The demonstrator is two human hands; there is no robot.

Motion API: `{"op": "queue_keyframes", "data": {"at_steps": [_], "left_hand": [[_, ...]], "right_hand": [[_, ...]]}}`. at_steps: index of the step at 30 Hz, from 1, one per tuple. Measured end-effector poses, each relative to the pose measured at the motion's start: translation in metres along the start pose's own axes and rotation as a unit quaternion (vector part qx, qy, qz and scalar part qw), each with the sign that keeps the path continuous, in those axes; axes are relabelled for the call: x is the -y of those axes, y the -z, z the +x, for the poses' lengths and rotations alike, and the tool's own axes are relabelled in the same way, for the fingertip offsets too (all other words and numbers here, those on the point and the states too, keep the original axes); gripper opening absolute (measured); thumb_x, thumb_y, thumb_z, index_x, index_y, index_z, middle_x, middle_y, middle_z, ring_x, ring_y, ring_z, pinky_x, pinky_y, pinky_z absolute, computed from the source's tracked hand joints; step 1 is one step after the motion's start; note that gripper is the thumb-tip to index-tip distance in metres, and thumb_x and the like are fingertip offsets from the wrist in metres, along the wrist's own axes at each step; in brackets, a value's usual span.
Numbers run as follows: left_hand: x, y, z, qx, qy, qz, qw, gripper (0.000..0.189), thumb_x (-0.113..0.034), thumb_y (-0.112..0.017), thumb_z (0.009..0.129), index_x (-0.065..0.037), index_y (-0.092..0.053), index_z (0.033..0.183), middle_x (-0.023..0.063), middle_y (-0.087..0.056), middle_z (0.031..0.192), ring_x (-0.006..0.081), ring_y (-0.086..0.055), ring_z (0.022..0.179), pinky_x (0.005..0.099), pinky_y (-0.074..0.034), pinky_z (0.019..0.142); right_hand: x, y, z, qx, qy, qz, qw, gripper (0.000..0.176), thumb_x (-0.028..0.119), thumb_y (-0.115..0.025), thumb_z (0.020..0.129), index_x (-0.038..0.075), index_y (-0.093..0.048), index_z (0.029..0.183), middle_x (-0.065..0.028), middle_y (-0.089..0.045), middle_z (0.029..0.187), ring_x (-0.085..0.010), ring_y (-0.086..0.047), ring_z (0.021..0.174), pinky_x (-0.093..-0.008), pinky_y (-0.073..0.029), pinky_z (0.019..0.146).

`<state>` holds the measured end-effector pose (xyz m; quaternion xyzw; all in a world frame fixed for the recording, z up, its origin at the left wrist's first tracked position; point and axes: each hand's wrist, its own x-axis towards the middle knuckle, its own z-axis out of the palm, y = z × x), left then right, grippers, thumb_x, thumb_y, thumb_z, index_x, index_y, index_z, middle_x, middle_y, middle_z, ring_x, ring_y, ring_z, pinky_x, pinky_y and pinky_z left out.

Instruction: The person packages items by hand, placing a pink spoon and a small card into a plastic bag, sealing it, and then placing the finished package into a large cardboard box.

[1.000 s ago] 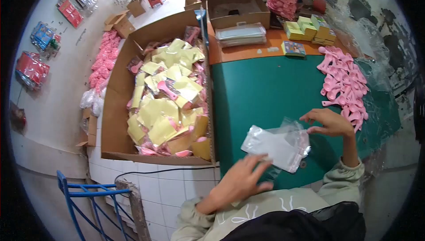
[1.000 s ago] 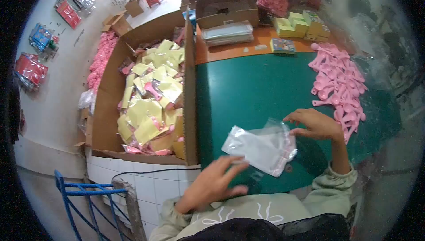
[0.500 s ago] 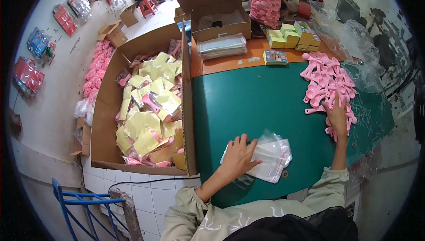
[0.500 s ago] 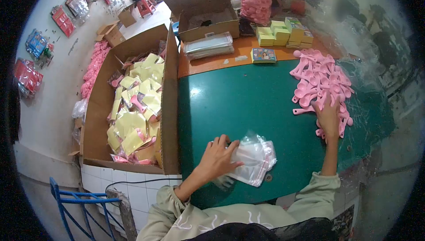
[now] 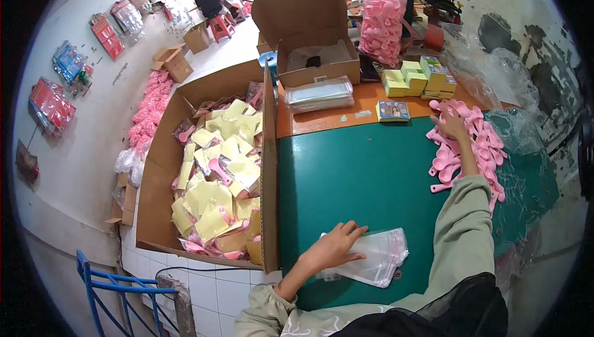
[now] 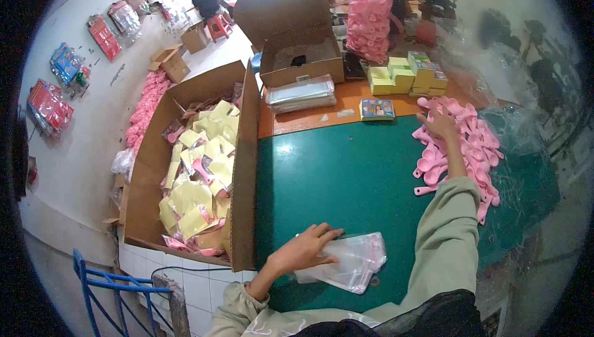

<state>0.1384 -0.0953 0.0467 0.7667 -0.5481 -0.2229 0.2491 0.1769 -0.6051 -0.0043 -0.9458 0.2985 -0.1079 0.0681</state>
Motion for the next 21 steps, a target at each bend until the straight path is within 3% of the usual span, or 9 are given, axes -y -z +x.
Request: {"op": "queue_keyframes", "data": {"at_steps": [4, 8, 11, 12, 15, 16, 19, 20, 21], "left_hand": [[-0.008, -0.006, -0.001, -0.017, 0.021, -0.006, 1.000, 0.048, -0.026, -0.069, 0.076, -0.005, -0.049, 0.115, 0.0131, -0.048, 0.101, 0.0321, -0.056, 0.088, 0.0415, -0.050, 0.072], [-0.002, -0.007, 0.002, -0.025, 0.007, -0.014, 1.000, 0.033, -0.023, -0.068, 0.077, -0.007, -0.053, 0.103, 0.0125, -0.054, 0.094, 0.0322, -0.059, 0.082, 0.0406, -0.048, 0.069], [-0.001, -0.002, 0.008, 0.000, 0.033, -0.061, 0.998, 0.032, -0.019, -0.067, 0.077, -0.007, -0.053, 0.102, 0.0115, -0.056, 0.093, 0.0306, -0.060, 0.082, 0.0390, -0.049, 0.069], [-0.001, -0.001, 0.011, -0.019, 0.033, -0.082, 0.996, 0.025, -0.015, -0.066, 0.077, -0.005, -0.056, 0.098, 0.0111, -0.058, 0.093, 0.0289, -0.061, 0.082, 0.0372, -0.049, 0.069], [0.006, -0.005, 0.015, -0.050, -0.016, -0.100, 0.994, 0.018, -0.011, -0.064, 0.078, -0.004, -0.059, 0.094, 0.0113, -0.058, 0.088, 0.0277, -0.061, 0.081, 0.0364, -0.049, 0.069], [0.006, -0.002, 0.016, -0.035, -0.014, -0.091, 0.995, 0.013, -0.009, -0.062, 0.079, -0.003, -0.062, 0.091, 0.0120, -0.059, 0.085, 0.0268, -0.062, 0.080, 0.0363, -0.049, 0.068], [0.004, 0.007, 0.014, -0.035, -0.022, -0.127, 0.991, 0.013, -0.009, -0.062, 0.080, -0.003, -0.063, 0.092, 0.0133, -0.061, 0.085, 0.0273, -0.061, 0.079, 0.0363, -0.048, 0.066], [0.006, 0.007, 0.014, -0.048, -0.032, -0.131, 0.990, 0.013, -0.009, -0.062, 0.080, -0.003, -0.063, 0.091, 0.0128, -0.061, 0.085, 0.0266, -0.061, 0.078, 0.0357, -0.048, 0.066], [0.009, 0.007, 0.014, -0.059, -0.043, -0.135, 0.988, 0.013, -0.009, -0.062, 0.080, -0.003, -0.063, 0.091, 0.0123, -0.062, 0.085, 0.0259, -0.062, 0.078, 0.0352, -0.048, 0.066]], "right_hand": [[0.059, 0.043, -0.065, 0.028, 0.016, -0.002, 0.999, 0.074, 0.049, -0.065, 0.072, 0.020, -0.038, 0.134, -0.0173, -0.037, 0.135, -0.0424, -0.042, 0.115, -0.0565, -0.035, 0.093], [0.059, 0.049, -0.105, 0.049, 0.084, -0.019, 0.995, 0.067, 0.042, -0.064, 0.075, 0.019, -0.039, 0.133, -0.0185, -0.037, 0.135, -0.0426, -0.038, 0.119, -0.0519, -0.033, 0.097], [0.041, 0.039, -0.123, 0.053, 0.132, 0.001, 0.990, 0.067, 0.043, -0.063, 0.075, 0.021, -0.039, 0.133, -0.0143, -0.033, 0.140, -0.0468, -0.032, 0.124, -0.0571, -0.029, 0.099], [0.046, 0.051, -0.129, 0.108, 0.117, 0.000, 0.987, 0.062, 0.042, -0.061, 0.078, 0.020, -0.041, 0.132, -0.0155, -0.031, 0.142, -0.0475, -0.028, 0.127, -0.0582, -0.025, 0.102], [0.048, 0.064, -0.145, 0.118, 0.102, -0.049, 0.987, 0.055, 0.041, -0.059, 0.081, 0.020, -0.044, 0.129, -0.0151, -0.030, 0.142, -0.0492, -0.027, 0.127, -0.0603, -0.023, 0.102], [0.052, 0.070, -0.154, 0.065, 0.115, -0.104, 0.986, 0.047, 0.031, -0.060, 0.081, 0.014, -0.049, 0.123, -0.0153, -0.041, 0.133, -0.0442, -0.036, 0.122, -0.0536, -0.030, 0.100], [0.050, 0.096, -0.173, 0.044, 0.194, 0.080, 0.977, 0.043, 0.021, -0.062, 0.077, 0.008, -0.053, 0.117, -0.0150, -0.051, 0.119, -0.0363, -0.048, 0.110, -0.0441, -0.038, 0.093], [0.052, 0.097, -0.188, -0.014, 0.249, 0.121, 0.961, 0.036, 0.012, -0.063, 0.073, 0.004, -0.056, 0.108, -0.0143, -0.056, 0.103, -0.0318, -0.053, 0.097, -0.0383, -0.042, 0.085], [0.053, 0.098, -0.198, 0.016, 0.243, 0.123, 0.962, 0.034, 0.012, -0.063, 0.073, 0.004, -0.057, 0.106, -0.0141, -0.057, 0.102, -0.0317, -0.054, 0.097, -0.0386, -0.042, 0.085]]}}
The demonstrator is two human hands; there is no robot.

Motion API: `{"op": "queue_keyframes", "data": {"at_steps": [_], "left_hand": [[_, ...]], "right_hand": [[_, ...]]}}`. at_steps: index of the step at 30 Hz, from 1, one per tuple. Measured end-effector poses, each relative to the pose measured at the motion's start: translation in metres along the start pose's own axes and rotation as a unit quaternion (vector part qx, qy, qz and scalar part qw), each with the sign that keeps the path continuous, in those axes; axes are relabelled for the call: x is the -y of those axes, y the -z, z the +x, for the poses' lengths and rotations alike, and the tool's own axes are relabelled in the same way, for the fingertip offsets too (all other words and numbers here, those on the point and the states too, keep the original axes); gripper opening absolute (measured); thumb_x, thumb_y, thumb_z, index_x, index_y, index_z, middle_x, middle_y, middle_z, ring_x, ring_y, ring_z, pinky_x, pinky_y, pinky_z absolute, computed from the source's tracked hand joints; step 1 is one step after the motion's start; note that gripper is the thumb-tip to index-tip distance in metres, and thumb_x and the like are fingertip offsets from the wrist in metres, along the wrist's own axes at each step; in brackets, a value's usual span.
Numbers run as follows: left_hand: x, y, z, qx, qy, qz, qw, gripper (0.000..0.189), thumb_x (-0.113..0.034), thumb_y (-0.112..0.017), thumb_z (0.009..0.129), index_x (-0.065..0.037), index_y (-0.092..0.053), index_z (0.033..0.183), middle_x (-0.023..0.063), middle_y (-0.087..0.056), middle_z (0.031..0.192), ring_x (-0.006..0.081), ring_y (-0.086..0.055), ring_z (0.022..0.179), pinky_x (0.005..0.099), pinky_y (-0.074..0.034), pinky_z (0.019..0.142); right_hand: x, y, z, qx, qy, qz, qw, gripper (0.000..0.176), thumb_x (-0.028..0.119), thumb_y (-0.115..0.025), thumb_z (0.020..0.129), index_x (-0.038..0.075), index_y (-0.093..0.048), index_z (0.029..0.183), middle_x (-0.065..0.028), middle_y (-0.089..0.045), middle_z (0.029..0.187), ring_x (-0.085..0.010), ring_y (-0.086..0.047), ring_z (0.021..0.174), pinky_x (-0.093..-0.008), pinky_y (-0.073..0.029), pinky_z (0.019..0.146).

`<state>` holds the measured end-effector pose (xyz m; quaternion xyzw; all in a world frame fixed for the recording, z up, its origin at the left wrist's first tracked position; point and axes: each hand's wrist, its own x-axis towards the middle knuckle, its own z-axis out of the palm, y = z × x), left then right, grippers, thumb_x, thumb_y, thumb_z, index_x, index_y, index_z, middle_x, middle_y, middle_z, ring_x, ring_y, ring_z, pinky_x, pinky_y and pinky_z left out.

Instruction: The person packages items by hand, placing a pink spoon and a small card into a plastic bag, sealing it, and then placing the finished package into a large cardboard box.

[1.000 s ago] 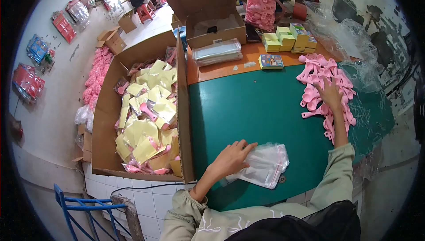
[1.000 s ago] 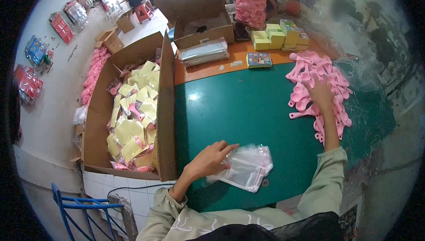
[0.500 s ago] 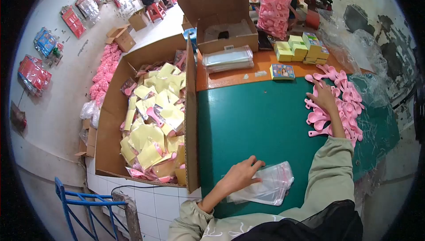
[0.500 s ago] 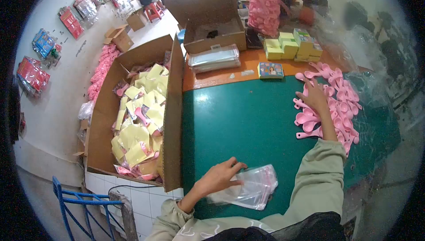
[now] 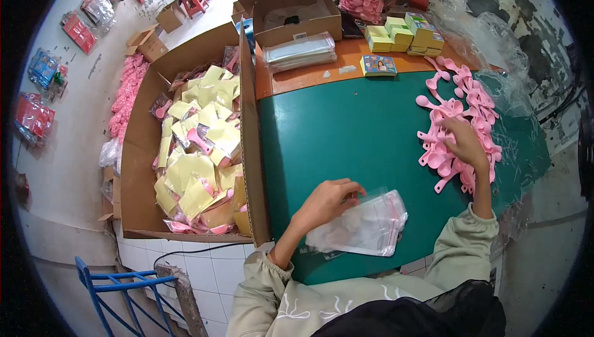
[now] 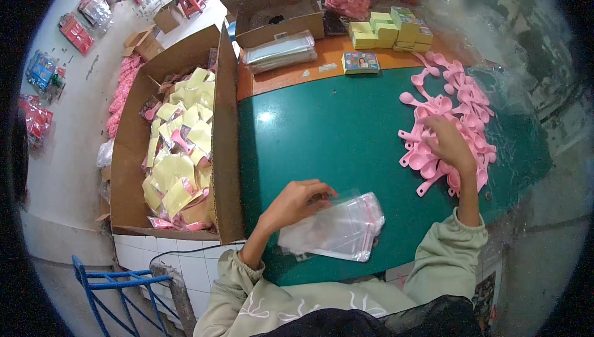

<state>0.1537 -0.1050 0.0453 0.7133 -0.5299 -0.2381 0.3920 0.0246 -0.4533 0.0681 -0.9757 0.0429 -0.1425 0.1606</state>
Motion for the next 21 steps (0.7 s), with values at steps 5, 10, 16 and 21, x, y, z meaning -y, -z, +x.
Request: {"op": "queue_keyframes", "data": {"at_steps": [5, 10, 16, 21], "left_hand": [[0.000, 0.004, 0.014, -0.007, 0.009, -0.109, 0.994, 0.010, -0.009, -0.062, 0.078, 0.000, -0.060, 0.083, 0.0101, -0.063, 0.083, 0.0205, -0.063, 0.078, 0.0321, -0.051, 0.070], [0.007, 0.006, 0.028, 0.001, 0.031, -0.313, 0.949, 0.011, -0.003, -0.060, 0.079, -0.002, -0.050, 0.083, 0.0092, -0.066, 0.086, 0.0146, -0.064, 0.085, 0.0306, -0.050, 0.075], [0.015, 0.019, 0.041, -0.011, 0.111, -0.368, 0.923, 0.025, -0.009, -0.065, 0.082, -0.003, -0.052, 0.103, 0.0076, -0.065, 0.088, 0.0119, -0.061, 0.083, 0.0252, -0.049, 0.073], [0.017, 0.033, 0.055, -0.018, 0.100, -0.348, 0.932, 0.029, -0.012, -0.068, 0.081, -0.003, -0.056, 0.106, 0.0045, -0.066, 0.082, 0.0092, -0.060, 0.077, 0.0225, -0.047, 0.068]], "right_hand": [[0.014, -0.027, -0.005, 0.006, 0.003, 0.000, 1.000, 0.028, 0.009, -0.063, 0.074, 0.003, -0.061, 0.101, -0.0132, -0.058, 0.092, -0.0311, -0.054, 0.090, -0.0393, -0.042, 0.079], [0.023, -0.035, 0.013, 0.013, -0.061, 0.001, 0.998, 0.024, 0.010, -0.065, 0.074, 0.005, -0.062, 0.098, -0.0126, -0.057, 0.090, -0.0300, -0.052, 0.090, -0.0394, -0.041, 0.076], [0.031, -0.047, 0.017, 0.033, -0.066, -0.145, 0.987, 0.037, 0.007, -0.064, 0.072, 0.007, -0.057, 0.108, -0.0123, -0.055, 0.093, -0.0312, -0.052, 0.094, -0.0456, -0.041, 0.077], [0.009, -0.069, 0.027, 0.024, -0.086, -0.134, 0.987, 0.032, 0.011, -0.061, 0.075, 0.007, -0.056, 0.106, -0.0130, -0.056, 0.088, -0.0312, -0.054, 0.087, -0.0401, -0.042, 0.074]]}}
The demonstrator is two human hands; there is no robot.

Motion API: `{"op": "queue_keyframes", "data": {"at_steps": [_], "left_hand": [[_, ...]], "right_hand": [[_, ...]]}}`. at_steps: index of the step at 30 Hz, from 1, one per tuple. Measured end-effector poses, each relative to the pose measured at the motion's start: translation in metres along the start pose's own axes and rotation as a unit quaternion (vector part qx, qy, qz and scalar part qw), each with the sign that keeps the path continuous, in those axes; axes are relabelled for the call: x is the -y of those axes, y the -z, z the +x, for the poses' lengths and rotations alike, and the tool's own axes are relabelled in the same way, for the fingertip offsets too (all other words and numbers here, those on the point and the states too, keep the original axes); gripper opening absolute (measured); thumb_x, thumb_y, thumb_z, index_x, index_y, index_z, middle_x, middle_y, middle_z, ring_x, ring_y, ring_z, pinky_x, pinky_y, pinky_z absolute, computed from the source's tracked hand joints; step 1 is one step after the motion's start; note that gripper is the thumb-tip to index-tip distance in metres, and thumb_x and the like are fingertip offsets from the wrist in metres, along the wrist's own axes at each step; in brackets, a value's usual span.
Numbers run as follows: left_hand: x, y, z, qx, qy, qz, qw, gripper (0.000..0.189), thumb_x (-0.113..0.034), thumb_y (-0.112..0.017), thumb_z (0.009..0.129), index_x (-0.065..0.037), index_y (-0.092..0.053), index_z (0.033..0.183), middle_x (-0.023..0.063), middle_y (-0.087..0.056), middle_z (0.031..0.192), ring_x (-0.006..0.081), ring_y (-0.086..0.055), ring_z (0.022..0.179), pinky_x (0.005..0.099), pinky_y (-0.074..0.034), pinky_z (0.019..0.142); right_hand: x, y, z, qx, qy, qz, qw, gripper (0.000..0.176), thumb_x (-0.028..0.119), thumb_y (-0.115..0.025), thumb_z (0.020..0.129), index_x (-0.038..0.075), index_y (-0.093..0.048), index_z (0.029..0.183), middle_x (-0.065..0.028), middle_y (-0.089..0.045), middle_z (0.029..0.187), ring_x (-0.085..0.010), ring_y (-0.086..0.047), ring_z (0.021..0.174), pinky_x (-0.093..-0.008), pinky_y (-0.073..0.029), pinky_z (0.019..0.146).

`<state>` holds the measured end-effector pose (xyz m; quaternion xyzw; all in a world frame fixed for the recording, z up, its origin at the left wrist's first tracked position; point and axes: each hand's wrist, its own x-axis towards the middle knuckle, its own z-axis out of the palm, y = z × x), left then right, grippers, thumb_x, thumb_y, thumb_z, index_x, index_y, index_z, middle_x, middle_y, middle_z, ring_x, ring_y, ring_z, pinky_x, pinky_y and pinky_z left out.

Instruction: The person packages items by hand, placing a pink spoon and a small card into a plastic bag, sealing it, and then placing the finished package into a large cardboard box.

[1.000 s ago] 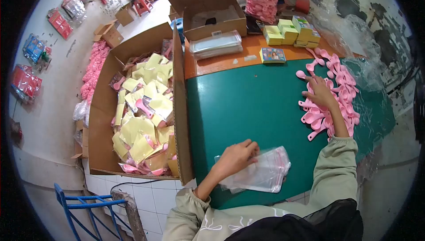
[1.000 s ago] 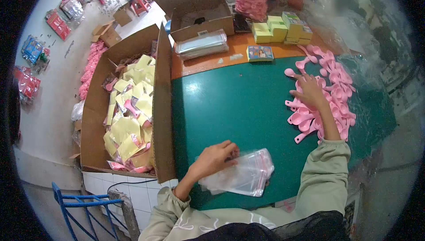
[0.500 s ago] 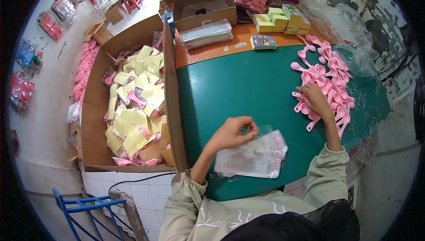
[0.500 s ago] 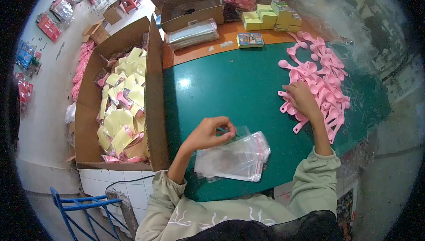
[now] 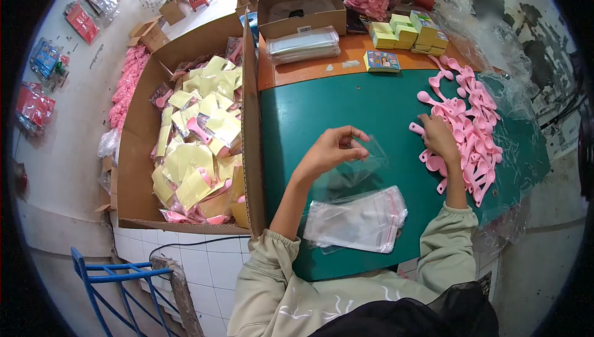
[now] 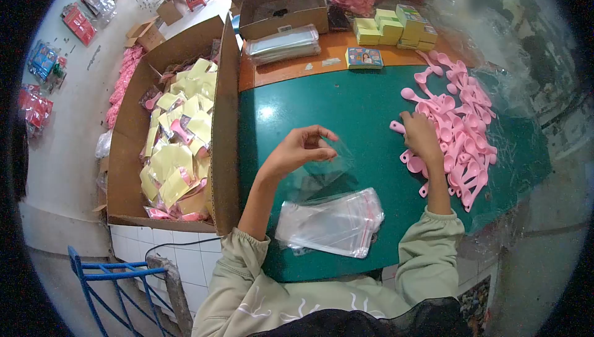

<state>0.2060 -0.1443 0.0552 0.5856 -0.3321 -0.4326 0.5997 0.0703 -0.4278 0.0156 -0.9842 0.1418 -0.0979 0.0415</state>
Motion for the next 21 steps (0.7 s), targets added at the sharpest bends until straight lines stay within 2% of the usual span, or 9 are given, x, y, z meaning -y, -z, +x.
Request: {"op": "queue_keyframes", "data": {"at_steps": [2, 3, 5, 6, 9, 10, 13, 18, 21], "left_hand": [[-0.005, 0.005, 0.008, 0.007, -0.014, 0.004, 1.000, 0.029, -0.012, -0.069, 0.080, -0.003, -0.056, 0.105, 0.0037, -0.066, 0.081, 0.0087, -0.060, 0.075, 0.0220, -0.047, 0.067], [-0.010, 0.007, 0.011, 0.006, -0.012, 0.002, 1.000, 0.029, -0.013, -0.069, 0.080, -0.003, -0.057, 0.104, 0.0035, -0.066, 0.081, 0.0085, -0.060, 0.075, 0.0217, -0.047, 0.066], [-0.017, 0.010, 0.018, 0.002, -0.012, 0.006, 1.000, 0.030, -0.013, -0.070, 0.080, -0.002, -0.057, 0.104, 0.0035, -0.066, 0.081, 0.0083, -0.060, 0.075, 0.0215, -0.047, 0.066], [-0.019, 0.011, 0.023, -0.002, -0.017, 0.012, 1.000, 0.030, -0.013, -0.070, 0.079, -0.002, -0.056, 0.104, 0.0035, -0.066, 0.081, 0.0084, -0.060, 0.074, 0.0215, -0.047, 0.066], [-0.023, 0.012, 0.029, -0.027, -0.031, 0.021, 0.999, 0.031, -0.013, -0.070, 0.079, -0.002, -0.056, 0.105, 0.0039, -0.066, 0.081, 0.0085, -0.060, 0.074, 0.0218, -0.047, 0.065], [-0.024, 0.014, 0.029, -0.039, -0.035, 0.024, 0.998, 0.031, -0.012, -0.070, 0.079, -0.002, -0.056, 0.105, 0.0041, -0.066, 0.081, 0.0086, -0.059, 0.073, 0.0219, -0.047, 0.065], [-0.024, 0.019, 0.028, -0.061, -0.037, 0.004, 0.997, 0.032, -0.010, -0.070, 0.079, -0.002, -0.055, 0.106, 0.0044, -0.066, 0.082, 0.0086, -0.059, 0.073, 0.0225, -0.047, 0.063], [-0.028, 0.021, 0.026, -0.047, -0.046, -0.038, 0.997, 0.034, -0.008, -0.069, 0.079, -0.002, -0.055, 0.109, 0.0047, -0.066, 0.084, 0.0087, -0.060, 0.075, 0.0224, -0.048, 0.066], [-0.029, 0.017, 0.025, -0.050, -0.040, -0.042, 0.997, 0.035, -0.008, -0.068, 0.080, -0.002, -0.054, 0.112, 0.0053, -0.065, 0.088, 0.0085, -0.060, 0.078, 0.0224, -0.049, 0.069]], "right_hand": [[0.002, 0.011, 0.008, -0.028, 0.041, 0.087, 0.995, 0.024, 0.012, -0.060, 0.079, 0.005, -0.058, 0.102, -0.0114, -0.057, 0.086, -0.0264, -0.056, 0.083, -0.0374, -0.043, 0.073], [0.008, 0.023, 0.013, -0.013, 0.037, 0.186, 0.982, 0.024, 0.013, -0.059, 0.081, 0.004, -0.059, 0.102, -0.0104, -0.058, 0.086, -0.0241, -0.056, 0.081, -0.0363, -0.043, 0.072], [0.030, 0.057, 0.024, 0.017, 0.026, 0.380, 0.924, 0.023, 0.016, -0.059, 0.084, 0.003, -0.060, 0.104, -0.0084, -0.060, 0.086, -0.0195, -0.055, 0.078, -0.0340, -0.044, 0.070], [0.037, 0.067, 0.029, 0.016, 0.039, 0.408, 0.912, 0.023, 0.020, -0.055, 0.090, 0.002, -0.062, 0.102, -0.0048, -0.060, 0.084, -0.0107, -0.053, 0.072, -0.0269, -0.043, 0.065], [0.066, 0.090, 0.037, 0.002, -0.018, 0.562, 0.827, 0.023, 0.019, -0.052, 0.092, 0.001, -0.062, 0.101, -0.0034, -0.059, 0.081, -0.0076, -0.053, 0.068, -0.0217, -0.043, 0.061], [0.081, 0.094, 0.041, -0.045, -0.030, 0.600, 0.798, 0.021, 0.015, -0.052, 0.092, -0.001, -0.060, 0.104, -0.0020, -0.059, 0.077, -0.0058, -0.054, 0.065, -0.0194, -0.044, 0.059], [0.116, 0.108, 0.041, -0.159, -0.053, 0.582, 0.795, 0.023, 0.009, -0.056, 0.089, -0.001, -0.055, 0.110, -0.0022, -0.058, 0.074, -0.0074, -0.056, 0.064, -0.0209, -0.047, 0.057], [0.126, 0.096, 0.040, -0.195, -0.015, 0.517, 0.833, 0.028, 0.001, -0.060, 0.084, 0.002, -0.051, 0.111, -0.0063, -0.061, 0.075, -0.0102, -0.060, 0.065, -0.0227, -0.049, 0.055], [0.134, 0.099, 0.038, -0.173, -0.016, 0.539, 0.824, 0.029, 0.002, -0.062, 0.083, 0.002, -0.046, 0.108, -0.0068, -0.062, 0.073, -0.0101, -0.060, 0.064, -0.0226, -0.049, 0.055]]}}
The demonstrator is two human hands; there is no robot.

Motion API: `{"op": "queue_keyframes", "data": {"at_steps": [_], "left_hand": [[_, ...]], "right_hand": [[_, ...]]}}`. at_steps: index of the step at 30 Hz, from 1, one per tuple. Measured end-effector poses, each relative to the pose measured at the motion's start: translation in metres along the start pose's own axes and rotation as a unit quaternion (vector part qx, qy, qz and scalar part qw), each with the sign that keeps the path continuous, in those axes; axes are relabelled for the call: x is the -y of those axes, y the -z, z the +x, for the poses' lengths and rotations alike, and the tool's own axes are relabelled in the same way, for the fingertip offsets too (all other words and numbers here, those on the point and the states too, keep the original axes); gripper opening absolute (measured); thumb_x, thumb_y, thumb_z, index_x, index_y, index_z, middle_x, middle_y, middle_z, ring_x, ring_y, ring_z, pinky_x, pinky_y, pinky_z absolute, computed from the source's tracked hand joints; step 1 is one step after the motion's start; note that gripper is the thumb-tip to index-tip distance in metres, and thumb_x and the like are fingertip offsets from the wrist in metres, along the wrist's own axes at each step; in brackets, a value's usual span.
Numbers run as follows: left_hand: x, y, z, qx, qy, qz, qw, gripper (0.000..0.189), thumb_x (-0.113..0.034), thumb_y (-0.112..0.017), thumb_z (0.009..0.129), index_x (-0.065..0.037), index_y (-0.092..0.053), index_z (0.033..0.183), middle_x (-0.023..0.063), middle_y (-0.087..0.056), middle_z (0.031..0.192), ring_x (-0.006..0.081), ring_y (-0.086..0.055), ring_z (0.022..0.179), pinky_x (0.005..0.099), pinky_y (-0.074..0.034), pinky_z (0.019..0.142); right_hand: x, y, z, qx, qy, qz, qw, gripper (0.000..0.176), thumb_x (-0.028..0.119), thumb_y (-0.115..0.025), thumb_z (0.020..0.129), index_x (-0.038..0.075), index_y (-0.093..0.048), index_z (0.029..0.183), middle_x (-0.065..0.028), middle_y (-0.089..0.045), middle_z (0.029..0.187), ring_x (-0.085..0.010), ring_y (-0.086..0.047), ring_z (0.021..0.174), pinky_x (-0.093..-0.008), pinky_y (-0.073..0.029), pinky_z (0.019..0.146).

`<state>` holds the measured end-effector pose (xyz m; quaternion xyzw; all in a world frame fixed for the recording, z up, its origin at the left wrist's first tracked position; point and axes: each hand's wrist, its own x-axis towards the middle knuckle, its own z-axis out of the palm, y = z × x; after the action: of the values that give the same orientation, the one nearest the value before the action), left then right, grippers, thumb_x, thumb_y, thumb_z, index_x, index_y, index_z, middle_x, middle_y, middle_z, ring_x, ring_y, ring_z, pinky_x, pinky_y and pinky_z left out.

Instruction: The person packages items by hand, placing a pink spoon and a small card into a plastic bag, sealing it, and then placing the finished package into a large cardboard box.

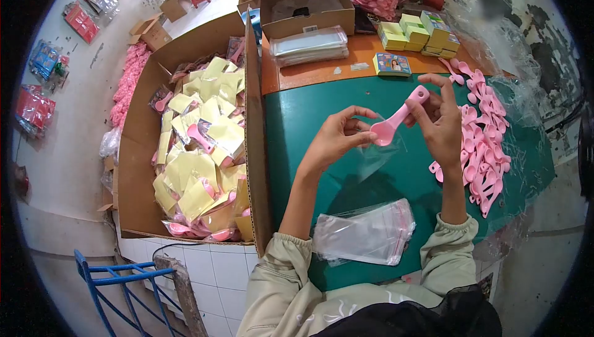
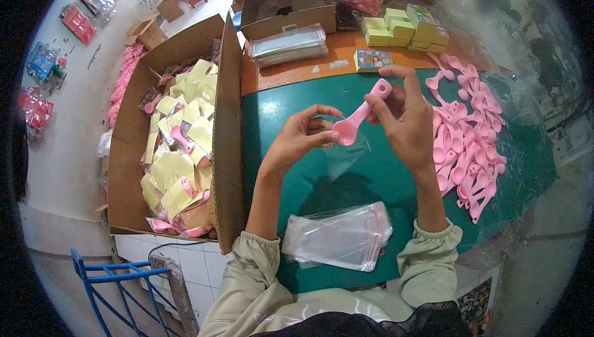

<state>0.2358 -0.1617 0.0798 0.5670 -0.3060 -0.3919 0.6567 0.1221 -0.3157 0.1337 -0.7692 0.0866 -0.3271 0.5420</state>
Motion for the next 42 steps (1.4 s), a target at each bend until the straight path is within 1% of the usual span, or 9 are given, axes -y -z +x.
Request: {"op": "queue_keyframes", "data": {"at_steps": [7, 13, 17, 21, 24, 27, 34, 40, 42], "left_hand": [[-0.001, -0.010, -0.002, -0.022, -0.050, -0.041, 0.998, 0.033, -0.023, -0.057, 0.090, -0.003, -0.054, 0.117, 0.0032, -0.064, 0.096, 0.0079, -0.058, 0.085, 0.0235, -0.049, 0.073], [0.017, 0.007, 0.003, 0.033, -0.008, 0.110, 0.993, 0.032, -0.029, -0.051, 0.094, -0.001, -0.064, 0.095, -0.0019, -0.057, 0.075, 0.0052, -0.044, 0.061, 0.0198, -0.039, 0.054], [0.018, 0.006, 0.003, -0.029, -0.003, -0.005, 1.000, 0.032, -0.029, -0.048, 0.095, -0.001, -0.063, 0.101, 0.0011, -0.063, 0.082, 0.0063, -0.057, 0.074, 0.0231, -0.048, 0.066], [0.011, 0.013, 0.000, -0.085, -0.013, -0.043, 0.995, 0.032, -0.029, -0.047, 0.095, -0.002, -0.062, 0.102, 0.0075, -0.066, 0.088, 0.0120, -0.062, 0.080, 0.0258, -0.050, 0.070], [0.008, 0.016, -0.001, -0.096, -0.006, -0.044, 0.994, 0.032, -0.030, -0.047, 0.095, -0.002, -0.062, 0.103, 0.0112, -0.066, 0.094, 0.0164, -0.063, 0.084, 0.0292, -0.051, 0.074], [0.008, 0.016, -0.002, -0.094, -0.012, -0.021, 0.995, 0.034, -0.031, -0.047, 0.095, -0.002, -0.062, 0.104, 0.0121, -0.066, 0.095, 0.0179, -0.064, 0.087, 0.0313, -0.051, 0.076], [0.002, 0.018, -0.005, -0.086, -0.015, -0.019, 0.996, 0.033, -0.030, -0.049, 0.094, -0.002, -0.062, 0.105, 0.0117, -0.067, 0.094, 0.0172, -0.063, 0.086, 0.0309, -0.051, 0.075], [0.005, 0.016, -0.004, -0.038, -0.002, 0.033, 0.999, 0.031, -0.028, -0.049, 0.094, -0.002, -0.064, 0.103, 0.0079, -0.067, 0.092, 0.0140, -0.063, 0.086, 0.0284, -0.050, 0.074], [0.008, 0.014, -0.004, -0.036, 0.007, 0.043, 0.998, 0.030, -0.028, -0.049, 0.094, -0.002, -0.064, 0.103, 0.0064, -0.067, 0.090, 0.0131, -0.062, 0.086, 0.0275, -0.050, 0.074]], "right_hand": [[-0.016, -0.008, -0.004, 0.073, 0.010, -0.038, 0.997, 0.026, 0.005, -0.063, 0.083, 0.001, -0.041, 0.097, -0.0113, -0.065, 0.075, -0.0115, -0.063, 0.067, -0.0242, -0.049, 0.055], [-0.029, -0.009, -0.005, 0.016, 0.114, -0.156, 0.981, 0.023, 0.017, -0.066, 0.083, 0.001, -0.051, 0.091, -0.0116, -0.064, 0.079, -0.0190, -0.064, 0.068, -0.0259, -0.049, 0.057], [-0.038, -0.013, 0.000, 0.203, 0.224, -0.179, 0.936, 0.044, 0.046, -0.049, 0.089, 0.005, -0.060, 0.098, -0.0150, -0.060, 0.102, -0.0248, -0.056, 0.098, -0.0364, -0.045, 0.083], [-0.061, -0.013, 0.042, 0.279, 0.149, 0.099, 0.944, 0.059, 0.055, -0.039, 0.090, 0.003, -0.065, 0.100, -0.0089, -0.061, 0.109, -0.0240, -0.054, 0.101, -0.0385, -0.044, 0.086], [-0.121, 0.011, 0.115, 0.112, -0.001, -0.123, 0.986, 0.057, 0.052, -0.045, 0.089, -0.001, -0.066, 0.090, -0.0139, -0.064, 0.099, -0.0247, -0.059, 0.090, -0.0363, -0.046, 0.078], [-0.207, 0.032, 0.166, -0.004, -0.139, -0.410, 0.902, 0.049, 0.043, -0.060, 0.082, -0.006, -0.063, 0.084, -0.0184, -0.065, 0.082, -0.0319, -0.062, 0.074, -0.0368, -0.047, 0.070], [-0.234, 0.025, 0.149, -0.179, 0.104, -0.524, 0.826, 0.037, 0.028, -0.064, 0.078, -0.008, -0.062, 0.072, -0.0221, -0.057, 0.068, -0.0405, -0.057, 0.075, -0.0468, -0.045, 0.070], [-0.143, 0.041, 0.114, 0.001, 0.043, -0.437, 0.898, 0.025, 0.023, -0.060, 0.080, -0.001, -0.065, 0.081, -0.0147, -0.061, 0.066, -0.0300, -0.062, 0.069, -0.0393, -0.048, 0.063], [-0.111, 0.044, 0.085, 0.019, -0.052, -0.220, 0.974, 0.023, 0.023, -0.060, 0.081, 0.001, -0.066, 0.082, -0.0105, -0.061, 0.065, -0.0192, -0.062, 0.062, -0.0324, -0.047, 0.052]]}}
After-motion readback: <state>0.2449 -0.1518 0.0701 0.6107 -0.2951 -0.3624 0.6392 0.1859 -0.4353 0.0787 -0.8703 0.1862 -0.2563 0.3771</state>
